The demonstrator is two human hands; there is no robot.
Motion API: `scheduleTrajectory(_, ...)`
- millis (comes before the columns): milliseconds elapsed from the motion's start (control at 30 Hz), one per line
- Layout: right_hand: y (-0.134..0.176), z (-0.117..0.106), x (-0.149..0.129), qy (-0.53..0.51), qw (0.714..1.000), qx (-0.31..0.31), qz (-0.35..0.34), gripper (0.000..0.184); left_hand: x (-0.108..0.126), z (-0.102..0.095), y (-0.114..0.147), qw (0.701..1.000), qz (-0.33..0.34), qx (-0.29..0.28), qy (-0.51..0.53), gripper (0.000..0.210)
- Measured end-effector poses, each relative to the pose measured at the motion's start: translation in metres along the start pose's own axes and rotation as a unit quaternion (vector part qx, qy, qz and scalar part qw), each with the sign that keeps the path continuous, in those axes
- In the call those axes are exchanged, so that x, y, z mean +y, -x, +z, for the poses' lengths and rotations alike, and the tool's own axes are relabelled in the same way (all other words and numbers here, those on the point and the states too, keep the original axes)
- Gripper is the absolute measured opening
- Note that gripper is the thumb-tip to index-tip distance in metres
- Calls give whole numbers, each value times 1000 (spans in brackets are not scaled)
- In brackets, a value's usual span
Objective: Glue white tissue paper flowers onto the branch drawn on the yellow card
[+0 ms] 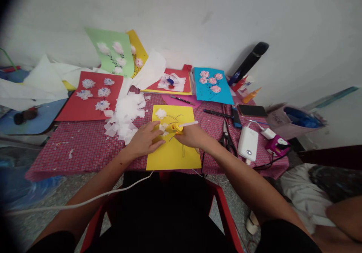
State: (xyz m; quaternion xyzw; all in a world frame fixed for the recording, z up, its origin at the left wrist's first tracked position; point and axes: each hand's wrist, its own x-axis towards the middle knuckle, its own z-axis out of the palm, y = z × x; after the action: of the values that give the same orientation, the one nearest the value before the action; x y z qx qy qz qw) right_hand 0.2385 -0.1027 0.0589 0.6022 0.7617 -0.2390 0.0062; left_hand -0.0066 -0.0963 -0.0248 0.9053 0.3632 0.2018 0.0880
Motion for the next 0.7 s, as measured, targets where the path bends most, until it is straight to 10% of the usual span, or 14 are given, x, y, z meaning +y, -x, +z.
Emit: scheduleTrajectory(700, 0, 1, 0, 10, 1000, 14, 6, 31, 1, -1, 0, 1000, -5, -6, -4, 34)
